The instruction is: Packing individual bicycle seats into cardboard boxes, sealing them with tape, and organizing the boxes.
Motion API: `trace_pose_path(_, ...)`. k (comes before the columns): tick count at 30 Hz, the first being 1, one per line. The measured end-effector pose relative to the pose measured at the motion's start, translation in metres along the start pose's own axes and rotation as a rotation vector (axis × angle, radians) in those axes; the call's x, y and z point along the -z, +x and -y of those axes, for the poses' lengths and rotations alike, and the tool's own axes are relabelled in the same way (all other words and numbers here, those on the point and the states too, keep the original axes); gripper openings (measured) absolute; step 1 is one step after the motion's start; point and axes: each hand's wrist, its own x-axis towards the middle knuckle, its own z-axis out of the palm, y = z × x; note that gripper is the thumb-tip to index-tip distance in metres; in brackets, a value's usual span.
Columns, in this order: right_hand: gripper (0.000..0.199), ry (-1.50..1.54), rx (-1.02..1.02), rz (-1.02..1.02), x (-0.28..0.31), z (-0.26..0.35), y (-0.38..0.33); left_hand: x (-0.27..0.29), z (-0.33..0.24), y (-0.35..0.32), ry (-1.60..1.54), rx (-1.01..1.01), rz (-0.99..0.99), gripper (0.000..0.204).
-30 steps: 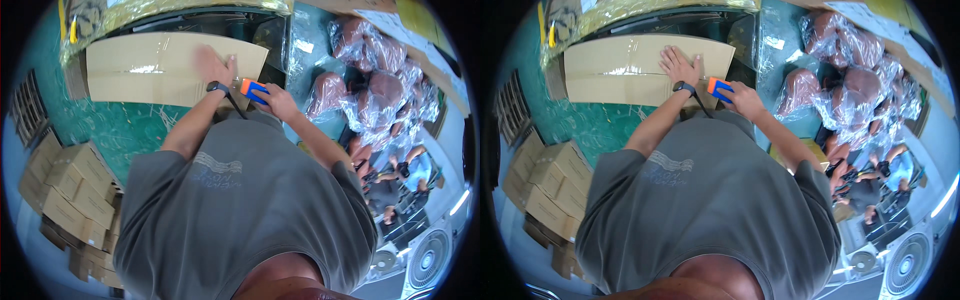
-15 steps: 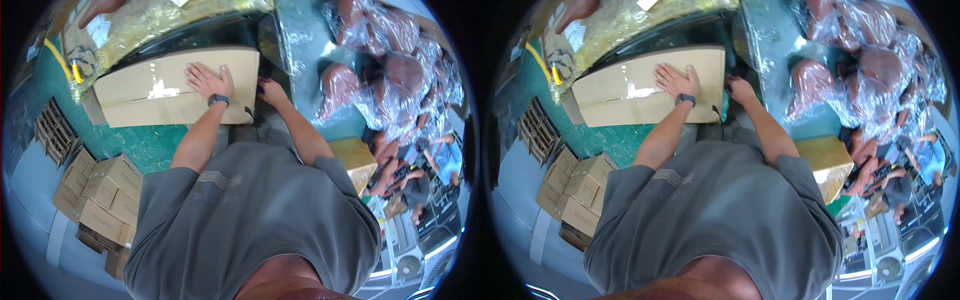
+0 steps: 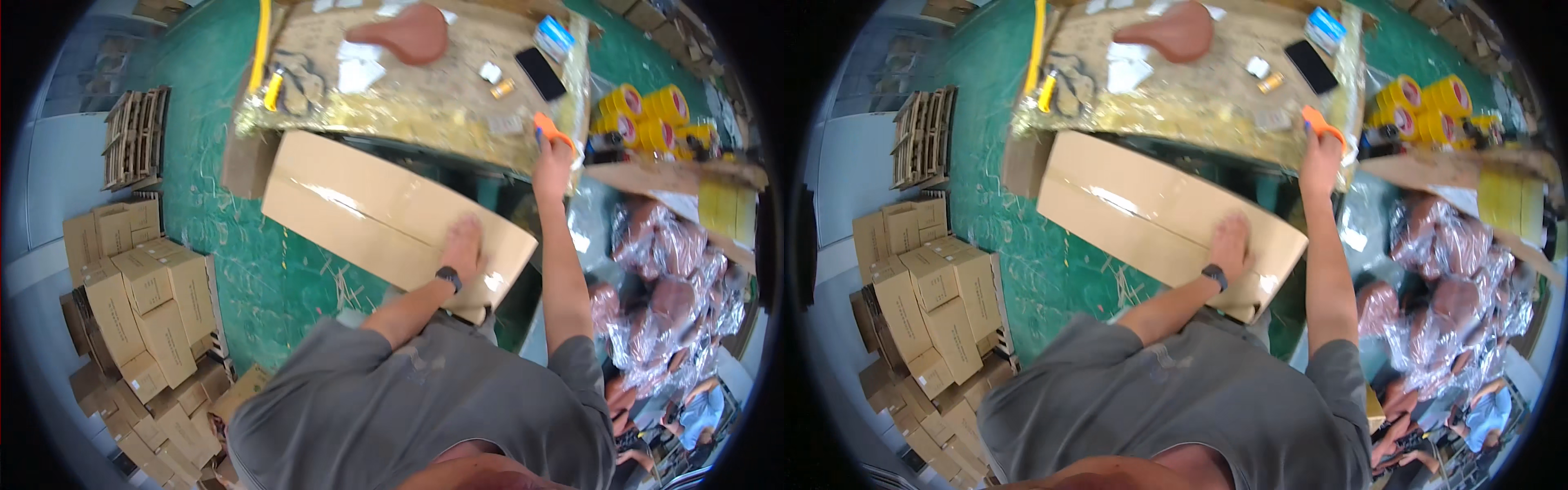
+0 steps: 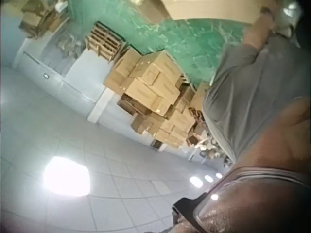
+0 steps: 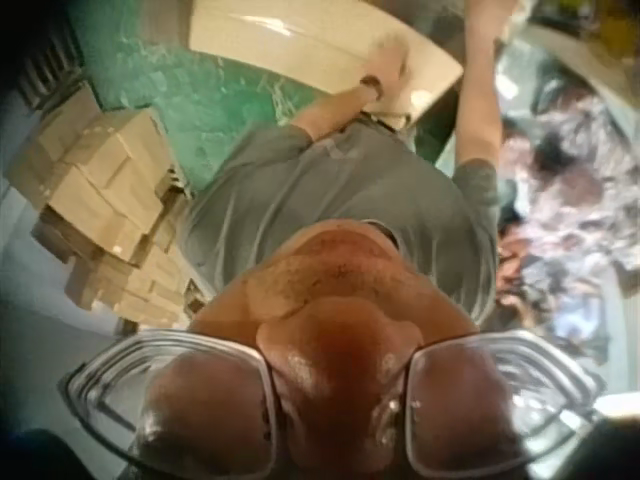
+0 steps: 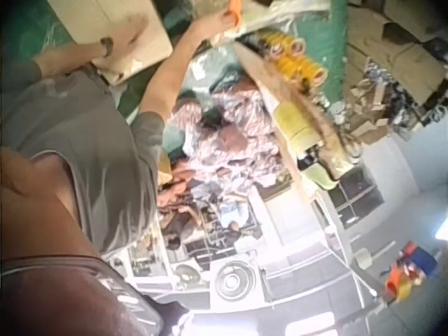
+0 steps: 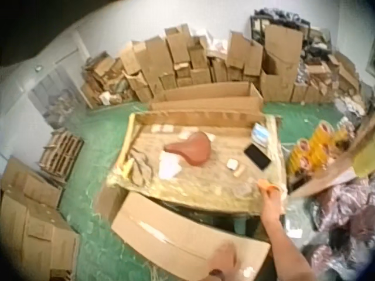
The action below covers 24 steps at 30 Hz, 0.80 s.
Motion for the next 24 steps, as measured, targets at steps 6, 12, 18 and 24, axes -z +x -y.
trace_pose_path(6, 0.029, 0.659, -0.147, 0.181, -0.038, 0.239, 0.054, 0.138, 0.246, -0.019, 0.155, 0.364, -0.327, 0.104)
trace_pose_path(12, 0.036, 0.595, -0.004, 0.161, -0.159, 0.447, 0.147, 0.235, 0.45, -0.017, 0.197, 0.63, -0.549, 0.097)
trace_pose_path(18, 0.028, 0.485, 0.092, -0.008, -0.216, 0.467, 0.151, 0.237, 0.463, -0.015, 0.189, 0.609, -0.556, 0.097)
trace_pose_path(24, 0.02, 0.777, -0.008, 0.018, -0.147, 0.471, 0.112, 0.253, 0.446, -0.023, -0.02, 0.619, -0.474, 0.093)
